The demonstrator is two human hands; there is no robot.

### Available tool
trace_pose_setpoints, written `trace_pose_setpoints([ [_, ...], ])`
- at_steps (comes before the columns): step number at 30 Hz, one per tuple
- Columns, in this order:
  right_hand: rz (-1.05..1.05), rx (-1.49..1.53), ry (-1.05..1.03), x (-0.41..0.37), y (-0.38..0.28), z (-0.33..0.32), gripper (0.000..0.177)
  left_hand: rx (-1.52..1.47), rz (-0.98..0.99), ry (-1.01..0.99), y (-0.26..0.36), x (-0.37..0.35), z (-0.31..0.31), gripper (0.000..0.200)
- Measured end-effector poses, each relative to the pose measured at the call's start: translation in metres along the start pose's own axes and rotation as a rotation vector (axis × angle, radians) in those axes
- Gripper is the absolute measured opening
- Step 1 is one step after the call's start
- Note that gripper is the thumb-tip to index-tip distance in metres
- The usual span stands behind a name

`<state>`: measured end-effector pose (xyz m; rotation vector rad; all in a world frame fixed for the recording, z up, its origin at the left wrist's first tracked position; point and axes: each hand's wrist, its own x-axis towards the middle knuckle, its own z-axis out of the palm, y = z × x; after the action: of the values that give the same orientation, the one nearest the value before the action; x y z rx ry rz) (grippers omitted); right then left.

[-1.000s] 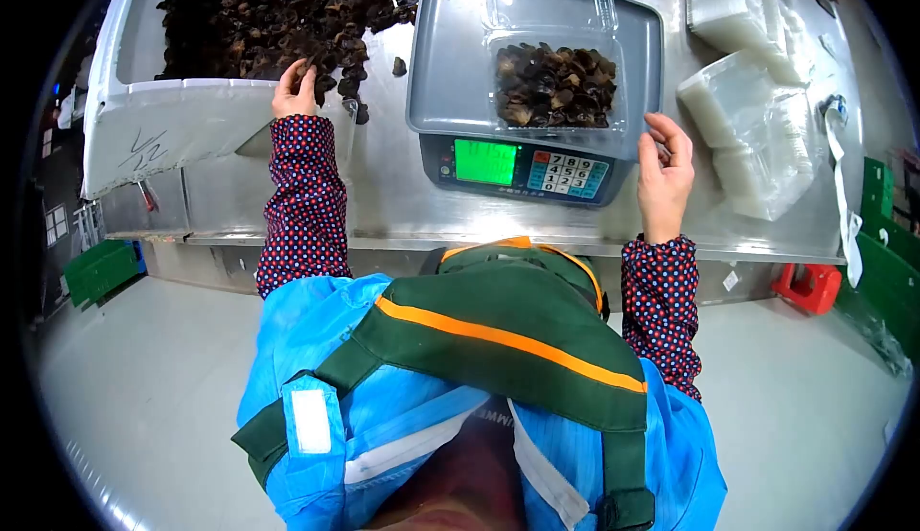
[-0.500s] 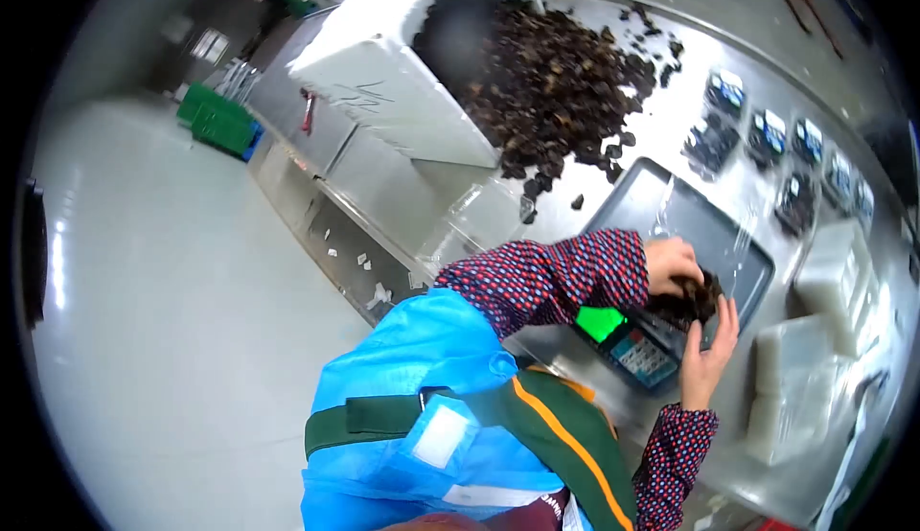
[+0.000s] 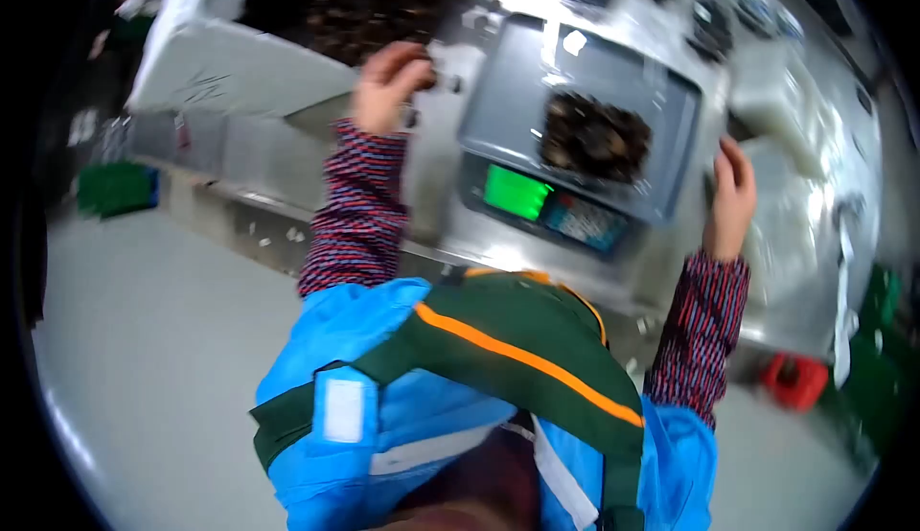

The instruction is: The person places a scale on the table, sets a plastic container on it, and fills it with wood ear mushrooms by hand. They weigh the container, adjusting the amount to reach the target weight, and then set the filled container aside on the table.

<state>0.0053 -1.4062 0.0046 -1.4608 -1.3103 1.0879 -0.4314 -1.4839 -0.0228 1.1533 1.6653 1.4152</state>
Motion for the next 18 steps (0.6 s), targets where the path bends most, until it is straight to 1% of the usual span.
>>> trace_pose_setpoints([
  [1,0.024,0.057,0.037,0.012,0.000,-0.012,0.029,0.349,0.199,0.233,0.000,-0.005,-0.012,0.047],
  [2,0.046,0.089,0.067,0.021,0.001,-0.021,0.031,0.649,0.281,0.417,0.001,-0.014,-0.027,0.060],
  [3,0.078,0.120,0.090,0.031,-0.001,-0.028,0.033,0.720,0.213,0.567,0.013,-0.024,-0.030,0.058],
  [5,0.152,0.198,0.055,0.049,-0.007,-0.038,0.036,0.630,0.230,0.715,-0.010,-0.029,-0.059,0.058],
  [7,0.255,0.303,-0.013,0.069,-0.006,-0.039,0.039,0.623,0.190,0.800,-0.005,-0.038,-0.060,0.053],
  [8,0.291,0.291,-0.054,0.077,-0.006,-0.035,0.041,0.603,0.135,0.778,-0.002,-0.040,-0.060,0.052],
  [9,0.315,0.288,-0.096,0.082,-0.006,-0.031,0.043,0.594,0.146,0.768,0.001,-0.044,-0.057,0.051],
  [11,0.349,0.241,-0.201,0.087,-0.012,-0.018,0.045,0.581,0.173,0.746,0.011,-0.047,-0.046,0.050],
  [12,0.362,0.218,-0.253,0.089,-0.014,-0.011,0.047,0.541,0.217,0.760,0.013,-0.046,-0.041,0.043],
  [15,0.390,0.062,-0.420,0.099,-0.004,0.010,0.052,0.564,0.284,0.630,0.033,-0.052,-0.012,0.044],
  [17,0.383,-0.118,-0.463,0.100,-0.003,0.032,0.057,0.444,0.432,0.302,0.030,-0.055,0.030,0.042],
  [18,0.390,-0.148,-0.448,0.104,0.003,0.044,0.058,0.373,0.559,0.129,0.043,-0.062,0.064,0.043],
])
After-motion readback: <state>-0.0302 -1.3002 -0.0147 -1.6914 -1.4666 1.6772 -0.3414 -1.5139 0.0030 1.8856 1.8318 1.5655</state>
